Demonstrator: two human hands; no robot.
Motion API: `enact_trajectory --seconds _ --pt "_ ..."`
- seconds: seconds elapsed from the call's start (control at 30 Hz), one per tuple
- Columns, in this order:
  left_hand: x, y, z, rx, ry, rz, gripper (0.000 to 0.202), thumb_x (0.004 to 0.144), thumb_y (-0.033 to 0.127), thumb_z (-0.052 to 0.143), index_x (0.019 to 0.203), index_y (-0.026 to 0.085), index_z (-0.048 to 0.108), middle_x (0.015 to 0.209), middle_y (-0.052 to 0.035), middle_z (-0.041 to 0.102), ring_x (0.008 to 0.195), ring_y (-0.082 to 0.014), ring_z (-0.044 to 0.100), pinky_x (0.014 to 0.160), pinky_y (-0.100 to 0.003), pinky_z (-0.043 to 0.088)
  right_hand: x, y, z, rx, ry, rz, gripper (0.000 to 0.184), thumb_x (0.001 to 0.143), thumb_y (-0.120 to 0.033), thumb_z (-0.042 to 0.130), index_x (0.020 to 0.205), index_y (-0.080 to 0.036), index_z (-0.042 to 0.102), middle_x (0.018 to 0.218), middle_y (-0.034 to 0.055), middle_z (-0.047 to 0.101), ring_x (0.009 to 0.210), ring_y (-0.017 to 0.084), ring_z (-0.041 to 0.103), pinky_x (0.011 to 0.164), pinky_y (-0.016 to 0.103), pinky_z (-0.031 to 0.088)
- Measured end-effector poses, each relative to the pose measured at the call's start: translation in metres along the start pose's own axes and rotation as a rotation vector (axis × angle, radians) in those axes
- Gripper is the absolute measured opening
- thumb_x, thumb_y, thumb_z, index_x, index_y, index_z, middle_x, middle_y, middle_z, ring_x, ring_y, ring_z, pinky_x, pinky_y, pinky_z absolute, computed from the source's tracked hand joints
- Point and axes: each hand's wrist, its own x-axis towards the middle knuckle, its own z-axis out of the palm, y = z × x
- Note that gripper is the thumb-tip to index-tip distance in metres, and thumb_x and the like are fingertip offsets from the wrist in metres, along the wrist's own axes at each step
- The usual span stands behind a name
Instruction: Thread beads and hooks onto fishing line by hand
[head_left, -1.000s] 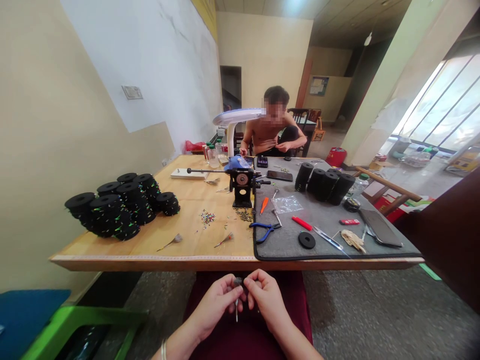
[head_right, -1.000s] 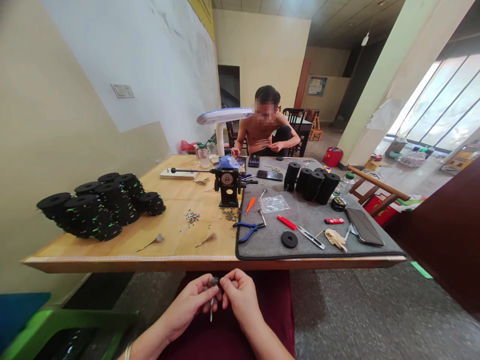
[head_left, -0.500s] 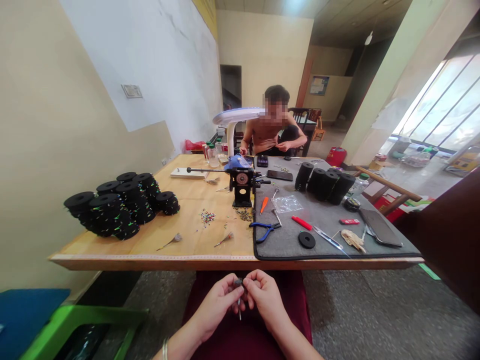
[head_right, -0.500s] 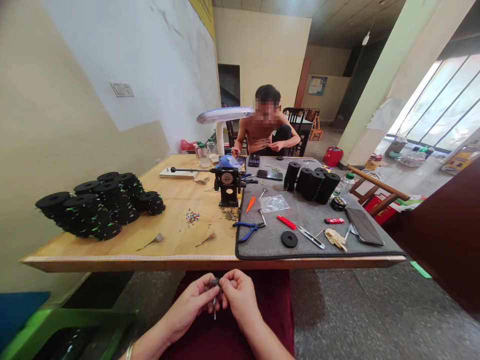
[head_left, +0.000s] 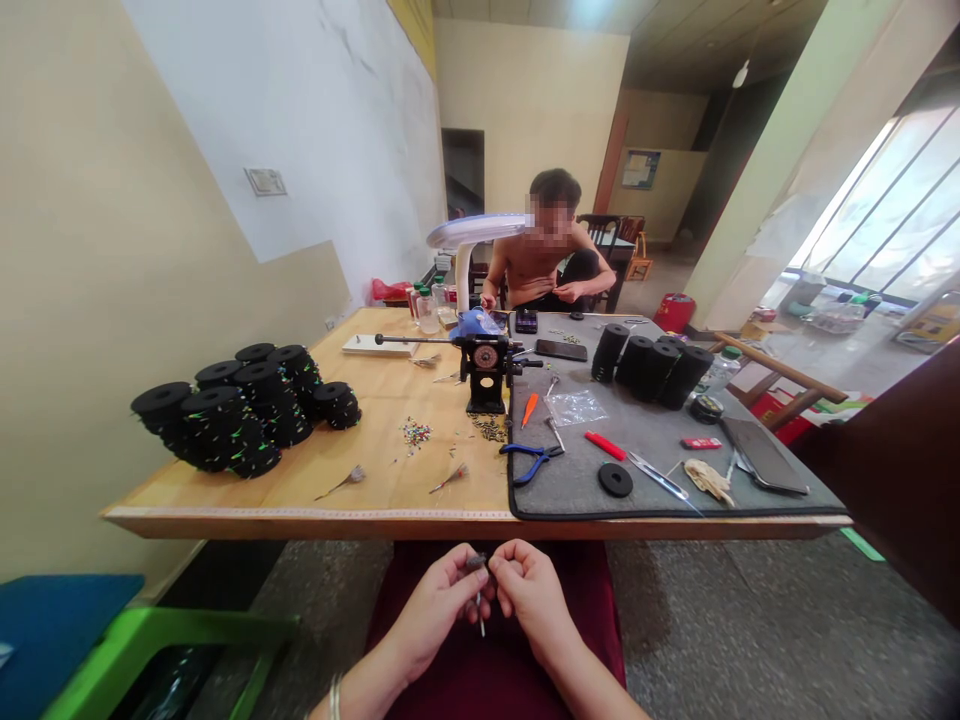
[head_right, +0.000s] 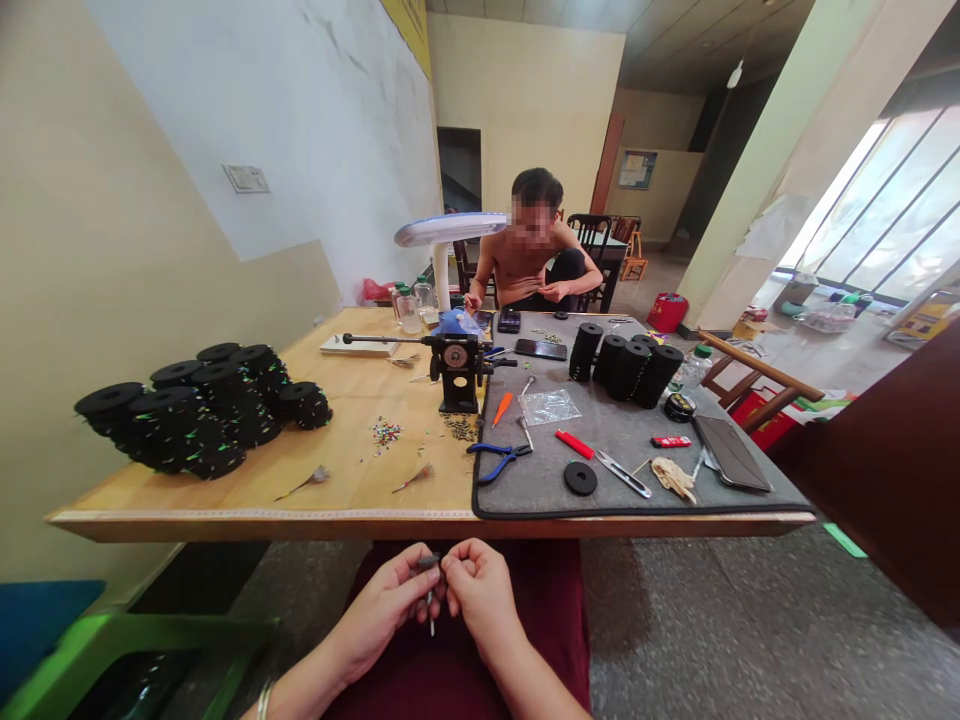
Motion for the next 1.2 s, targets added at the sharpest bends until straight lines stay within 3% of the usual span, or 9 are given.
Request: enact_trajectory --seconds 0.23,0.53,0.73,1.2 --pt "0.000 0.004 0.001 0.084 0.011 0.051 0.029 0.073 0.041 0.069 0.071 0.017 0.052 0.057 0.0020 0.061 0.048 -0.0089 0.051 0.048 -0.021 0.033 0.000 -0.001 0.001 -0.027 -0.028 -0.006 0.039 0.067 -0.053 0.066 0.067 -0.018 0.051 0.034 -0.0091 0.045 0.032 0.007 0.038 0.041 0.020 0.025" --pt "0.001 0.002 0.000 0.107 -0.022 0.052 0.030 0.074 0.041 0.068 0.072 0.016 0.052 0.059 0.0019 0.060 0.049 -0.0086 0.051 0.047 -0.020 0.034 0.002 0.001 0.000 -0.037 -0.017 -0.017 0.030 0.069 -0.043 0.065 0.065 -0.019 0.048 0.035 -0.0099 0.044 0.031 0.005 0.031 0.038 0.019 0.019" --pt "0.003 0.000 0.000 0.028 0.054 0.039 0.026 0.074 0.038 0.067 0.075 0.016 0.053 0.065 0.0015 0.061 0.053 -0.0091 0.054 0.049 -0.020 0.035 0.003 0.001 0.000 0.009 0.009 -0.016 0.028 0.068 -0.040 0.065 0.064 -0.018 0.048 0.043 -0.0075 0.050 0.032 0.003 0.031 0.037 0.018 0.018" --pt "0.006 -0.004 0.001 -0.052 0.160 0.044 0.027 0.073 0.039 0.067 0.072 0.017 0.052 0.057 0.0064 0.051 0.048 -0.0061 0.041 0.048 -0.019 0.030 0.004 0.009 0.000 -0.042 -0.004 0.012 0.028 0.071 -0.042 0.061 0.065 -0.019 0.047 0.034 -0.0111 0.040 0.031 0.004 0.026 0.038 0.019 0.016"
